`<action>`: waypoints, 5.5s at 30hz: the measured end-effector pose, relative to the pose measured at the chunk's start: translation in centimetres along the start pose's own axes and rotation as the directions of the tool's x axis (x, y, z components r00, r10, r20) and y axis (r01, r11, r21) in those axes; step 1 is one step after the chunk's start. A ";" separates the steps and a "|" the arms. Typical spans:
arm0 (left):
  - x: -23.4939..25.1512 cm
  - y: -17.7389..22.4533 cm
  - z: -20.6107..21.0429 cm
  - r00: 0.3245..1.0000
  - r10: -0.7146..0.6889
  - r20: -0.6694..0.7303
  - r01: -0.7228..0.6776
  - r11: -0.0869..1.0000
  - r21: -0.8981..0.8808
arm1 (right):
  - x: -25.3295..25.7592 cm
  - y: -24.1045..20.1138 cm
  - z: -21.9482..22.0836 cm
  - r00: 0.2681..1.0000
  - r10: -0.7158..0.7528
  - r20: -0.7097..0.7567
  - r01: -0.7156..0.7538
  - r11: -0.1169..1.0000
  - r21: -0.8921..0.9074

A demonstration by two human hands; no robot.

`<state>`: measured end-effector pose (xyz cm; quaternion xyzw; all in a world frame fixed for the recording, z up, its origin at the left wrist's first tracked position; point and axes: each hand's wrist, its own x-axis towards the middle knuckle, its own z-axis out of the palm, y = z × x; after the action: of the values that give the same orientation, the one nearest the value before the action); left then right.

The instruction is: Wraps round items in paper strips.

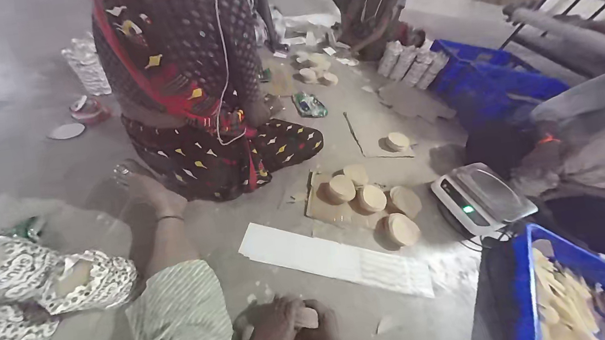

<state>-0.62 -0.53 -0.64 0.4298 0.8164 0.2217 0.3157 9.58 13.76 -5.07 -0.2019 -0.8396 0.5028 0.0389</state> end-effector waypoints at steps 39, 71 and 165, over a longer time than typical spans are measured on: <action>12.6 -4.8 -5.3 0.416 -0.842 -0.344 -0.168 0.300 -0.939 | 15.4 4.2 -3.1 0.929 -0.275 -0.247 0.289 0.957 0.020; 14.0 0.9 -11.2 0.997 0.072 -0.025 -0.069 0.989 0.129 | 15.0 2.2 -4.6 0.989 -0.120 -0.090 0.124 0.992 0.032; 1.3 1.3 -0.2 0.816 -0.573 -0.071 0.061 0.208 -0.976 | 1.2 -8.2 -1.0 0.961 0.080 -0.266 -0.182 0.904 -0.388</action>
<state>-0.63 1.25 -0.11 -0.0874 0.6378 0.6747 0.3610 6.32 11.65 2.33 -0.3221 -0.8992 0.2890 0.0646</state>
